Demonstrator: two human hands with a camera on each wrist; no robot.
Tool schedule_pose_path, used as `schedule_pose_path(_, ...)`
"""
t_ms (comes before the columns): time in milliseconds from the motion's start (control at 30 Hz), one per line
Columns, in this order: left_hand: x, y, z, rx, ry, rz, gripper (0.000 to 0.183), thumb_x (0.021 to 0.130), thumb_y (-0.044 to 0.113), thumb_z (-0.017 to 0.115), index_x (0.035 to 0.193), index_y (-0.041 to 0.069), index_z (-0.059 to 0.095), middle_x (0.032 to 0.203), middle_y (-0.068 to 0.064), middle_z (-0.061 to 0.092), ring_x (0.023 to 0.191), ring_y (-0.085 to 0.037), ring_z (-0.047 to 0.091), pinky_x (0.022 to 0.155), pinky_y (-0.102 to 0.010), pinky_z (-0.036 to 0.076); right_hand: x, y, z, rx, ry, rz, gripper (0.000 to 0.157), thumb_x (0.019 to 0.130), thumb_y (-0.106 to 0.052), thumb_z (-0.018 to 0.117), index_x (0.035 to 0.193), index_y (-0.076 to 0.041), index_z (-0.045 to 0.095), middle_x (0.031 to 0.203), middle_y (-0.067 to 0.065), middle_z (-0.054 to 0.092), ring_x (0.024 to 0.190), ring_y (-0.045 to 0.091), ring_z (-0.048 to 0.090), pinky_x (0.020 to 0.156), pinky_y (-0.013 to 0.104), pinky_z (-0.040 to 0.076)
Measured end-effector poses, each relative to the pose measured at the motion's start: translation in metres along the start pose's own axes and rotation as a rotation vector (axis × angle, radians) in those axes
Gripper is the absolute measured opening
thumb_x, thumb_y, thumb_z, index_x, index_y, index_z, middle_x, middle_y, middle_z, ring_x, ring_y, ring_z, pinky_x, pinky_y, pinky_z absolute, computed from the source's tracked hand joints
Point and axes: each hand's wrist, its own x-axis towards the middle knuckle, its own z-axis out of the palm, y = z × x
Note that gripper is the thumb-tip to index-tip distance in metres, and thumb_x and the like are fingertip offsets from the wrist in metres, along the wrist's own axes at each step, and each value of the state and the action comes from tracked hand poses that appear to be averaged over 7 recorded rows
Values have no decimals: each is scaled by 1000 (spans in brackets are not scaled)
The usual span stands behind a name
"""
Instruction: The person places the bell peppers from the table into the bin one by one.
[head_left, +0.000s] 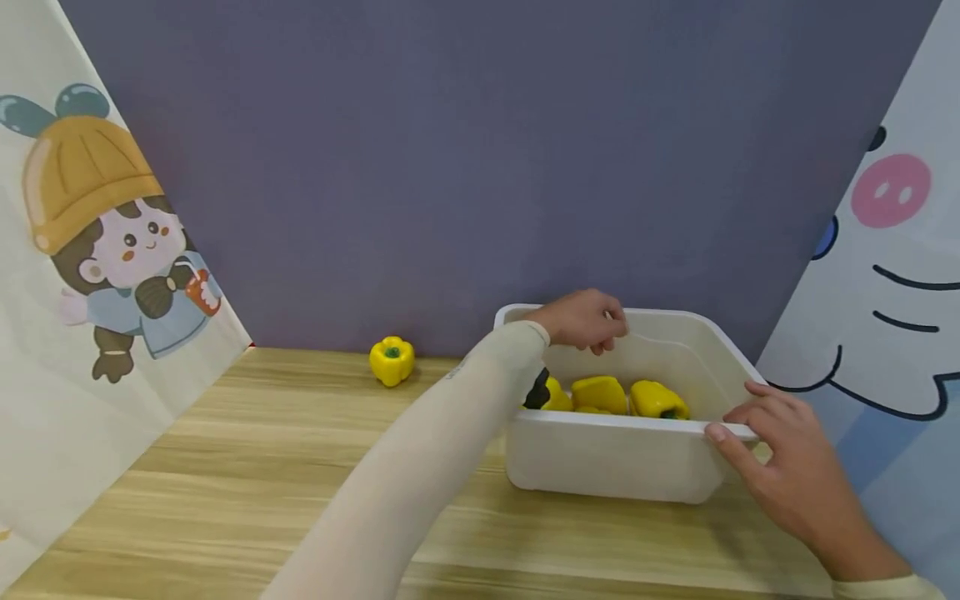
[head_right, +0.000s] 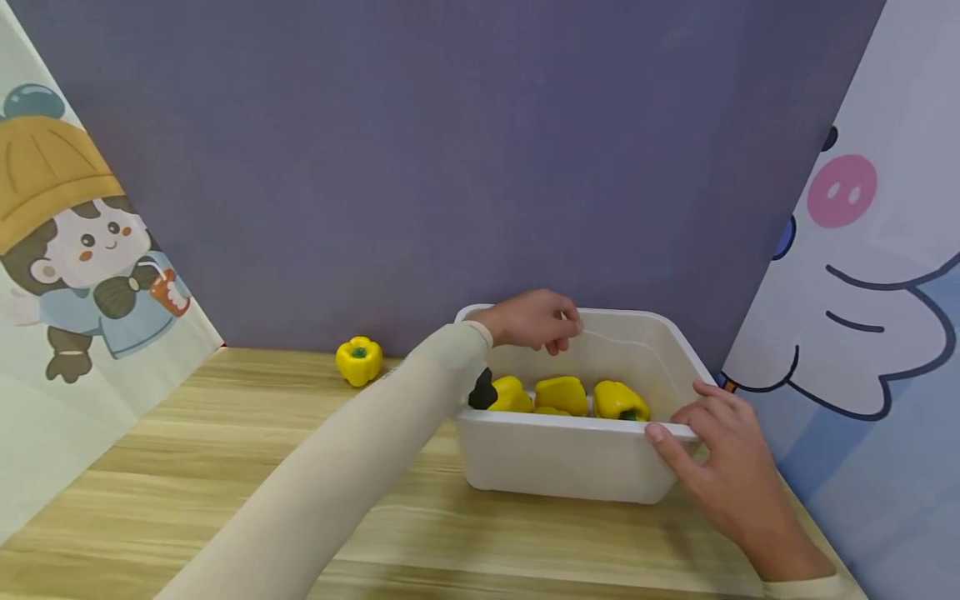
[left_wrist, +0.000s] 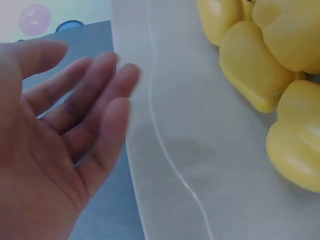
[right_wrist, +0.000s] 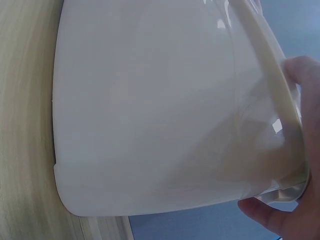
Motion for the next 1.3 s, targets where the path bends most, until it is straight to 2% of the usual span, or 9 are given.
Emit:
schedule_pose_path(133, -6, -2, -9, -96, 87, 55, 25, 105, 26, 55, 119, 11, 67, 91, -7, 71, 82, -20, 68, 72, -25, 53, 0, 1, 3, 8, -1, -4, 14, 94, -19, 71, 86, -8, 67, 103, 21, 64, 129, 51, 39, 106, 75, 19)
schedule_pose_path(300, -14, -8, -16, -252, 169, 108, 23, 104, 25, 56, 115, 10, 69, 88, -5, 71, 80, -18, 68, 70, -28, 54, -1, 2, 4, 22, 14, -20, 13, 94, -17, 71, 86, -8, 67, 103, 21, 64, 130, 52, 38, 108, 73, 17)
schedule_pose_path(467, -18, -8, -21, -361, 198, 109, 20, 104, 27, 56, 112, 14, 69, 91, -7, 70, 83, -19, 69, 75, -31, 56, -1, 4, 3, 10, 10, -2, 13, 93, -17, 71, 86, -7, 67, 105, 23, 64, 131, 52, 37, 108, 74, 16)
schedule_pose_path(567, -15, -5, -22, -426, 211, 104, 20, 104, 28, 57, 114, 15, 69, 91, -8, 70, 84, -20, 70, 77, -33, 57, 0, 8, 4, 0, 5, 9, 14, 94, -18, 71, 86, -7, 67, 105, 24, 64, 131, 52, 37, 108, 74, 16)
schedule_pose_path(800, -14, 2, -31, -569, 332, 140, 18, 104, 24, 56, 114, 16, 69, 88, -10, 69, 81, -23, 70, 71, -32, 57, 10, 13, 5, -3, -13, -4, 14, 94, -20, 71, 88, -7, 67, 107, 23, 63, 131, 52, 37, 108, 74, 16)
schedule_pose_path(1000, -12, -3, -40, -618, 345, 185, 19, 105, 23, 55, 118, 15, 67, 92, -11, 69, 85, -26, 70, 73, -32, 57, 21, 21, 7, 13, -18, -15, 14, 94, -20, 70, 88, -7, 67, 107, 22, 63, 132, 51, 36, 107, 75, 17)
schedule_pose_path(1133, -12, -9, -44, -651, 351, 210, 22, 106, 24, 53, 121, 13, 66, 94, -11, 68, 89, -28, 69, 79, -37, 57, 28, 28, 9, 21, -16, -31, 15, 94, -20, 71, 88, -7, 68, 106, 22, 63, 131, 51, 37, 108, 74, 17)
schedule_pose_path(1300, -10, -17, -47, -744, 392, 232, 24, 106, 25, 52, 121, 11, 65, 91, -11, 66, 88, -29, 68, 83, -43, 56, 35, 37, 11, 40, -7, -50, 12, 93, -17, 72, 87, -7, 67, 104, 22, 63, 130, 52, 38, 108, 74, 18)
